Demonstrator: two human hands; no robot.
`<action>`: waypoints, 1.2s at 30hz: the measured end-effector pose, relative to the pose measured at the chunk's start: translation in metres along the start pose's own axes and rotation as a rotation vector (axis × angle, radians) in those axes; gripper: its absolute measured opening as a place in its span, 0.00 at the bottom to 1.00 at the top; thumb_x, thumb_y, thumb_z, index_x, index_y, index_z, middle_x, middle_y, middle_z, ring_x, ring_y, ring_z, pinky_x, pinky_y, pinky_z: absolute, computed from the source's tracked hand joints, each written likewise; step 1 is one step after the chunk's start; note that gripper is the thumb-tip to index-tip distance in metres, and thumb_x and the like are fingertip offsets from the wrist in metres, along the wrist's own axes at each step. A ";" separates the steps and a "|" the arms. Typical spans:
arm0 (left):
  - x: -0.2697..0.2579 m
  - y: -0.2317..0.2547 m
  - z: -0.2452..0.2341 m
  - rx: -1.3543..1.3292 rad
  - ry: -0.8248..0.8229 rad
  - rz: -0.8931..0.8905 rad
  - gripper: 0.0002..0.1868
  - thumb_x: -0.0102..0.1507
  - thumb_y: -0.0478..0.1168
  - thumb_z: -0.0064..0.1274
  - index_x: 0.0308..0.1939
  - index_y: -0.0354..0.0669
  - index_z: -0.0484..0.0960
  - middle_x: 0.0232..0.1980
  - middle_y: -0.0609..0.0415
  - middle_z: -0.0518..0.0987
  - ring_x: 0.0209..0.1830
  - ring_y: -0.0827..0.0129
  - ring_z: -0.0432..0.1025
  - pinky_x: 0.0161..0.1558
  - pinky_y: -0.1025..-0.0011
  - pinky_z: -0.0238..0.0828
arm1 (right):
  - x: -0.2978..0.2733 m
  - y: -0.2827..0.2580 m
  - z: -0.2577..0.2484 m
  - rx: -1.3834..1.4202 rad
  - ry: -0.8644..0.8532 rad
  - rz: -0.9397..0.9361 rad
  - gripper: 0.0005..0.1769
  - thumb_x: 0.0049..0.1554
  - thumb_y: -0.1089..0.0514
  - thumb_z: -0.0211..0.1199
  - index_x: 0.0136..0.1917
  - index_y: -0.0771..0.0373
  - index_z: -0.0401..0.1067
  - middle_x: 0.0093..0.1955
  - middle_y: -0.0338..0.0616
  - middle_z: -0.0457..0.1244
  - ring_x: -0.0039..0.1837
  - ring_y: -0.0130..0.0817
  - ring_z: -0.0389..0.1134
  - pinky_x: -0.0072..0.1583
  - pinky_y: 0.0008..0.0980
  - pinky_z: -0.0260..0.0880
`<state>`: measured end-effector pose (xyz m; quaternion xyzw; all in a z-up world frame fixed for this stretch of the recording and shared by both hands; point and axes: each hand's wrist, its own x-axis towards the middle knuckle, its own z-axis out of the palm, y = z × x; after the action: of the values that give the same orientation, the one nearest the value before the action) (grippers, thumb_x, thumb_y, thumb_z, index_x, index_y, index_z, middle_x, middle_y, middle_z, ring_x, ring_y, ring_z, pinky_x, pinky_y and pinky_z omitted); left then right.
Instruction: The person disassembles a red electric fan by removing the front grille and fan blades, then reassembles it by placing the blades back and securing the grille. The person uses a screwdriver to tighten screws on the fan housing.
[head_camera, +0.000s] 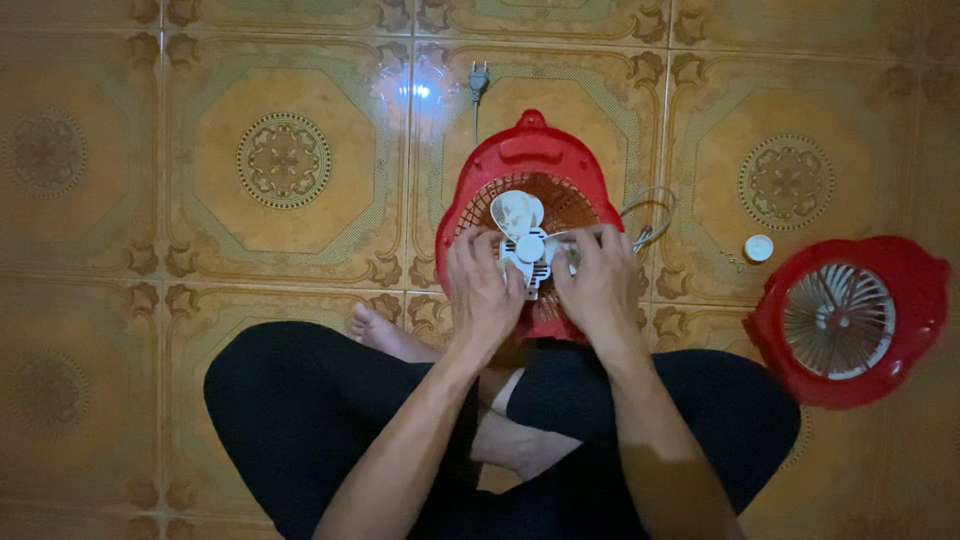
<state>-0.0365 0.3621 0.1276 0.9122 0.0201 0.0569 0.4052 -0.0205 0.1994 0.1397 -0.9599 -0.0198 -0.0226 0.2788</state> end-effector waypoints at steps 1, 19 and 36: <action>0.000 -0.001 0.002 -0.015 -0.018 -0.041 0.22 0.59 0.32 0.55 0.56 0.31 0.71 0.59 0.33 0.70 0.62 0.39 0.65 0.64 0.47 0.61 | 0.001 0.000 0.000 0.009 0.039 -0.047 0.13 0.53 0.58 0.67 0.52 0.63 0.78 0.54 0.53 0.65 0.58 0.52 0.64 0.60 0.48 0.65; 0.003 -0.074 0.050 -0.610 -0.239 -0.519 0.21 0.67 0.36 0.48 0.63 0.33 0.66 0.50 0.44 0.82 0.50 0.65 0.77 0.52 0.68 0.73 | 0.005 -0.014 0.004 -0.171 -0.032 -0.108 0.25 0.46 0.56 0.74 0.59 0.46 0.77 0.73 0.58 0.54 0.74 0.62 0.52 0.69 0.61 0.54; 0.001 -0.078 0.064 -0.756 -0.189 -0.516 0.26 0.61 0.33 0.61 0.60 0.32 0.67 0.47 0.45 0.81 0.44 0.66 0.79 0.44 0.70 0.78 | -0.009 -0.014 0.014 -0.112 -0.027 -0.215 0.16 0.52 0.58 0.69 0.55 0.48 0.77 0.49 0.44 0.63 0.53 0.46 0.64 0.51 0.47 0.62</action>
<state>-0.0273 0.3675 0.0271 0.6668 0.1874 -0.1258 0.7103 -0.0300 0.2187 0.1346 -0.9666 -0.1249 -0.0402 0.2202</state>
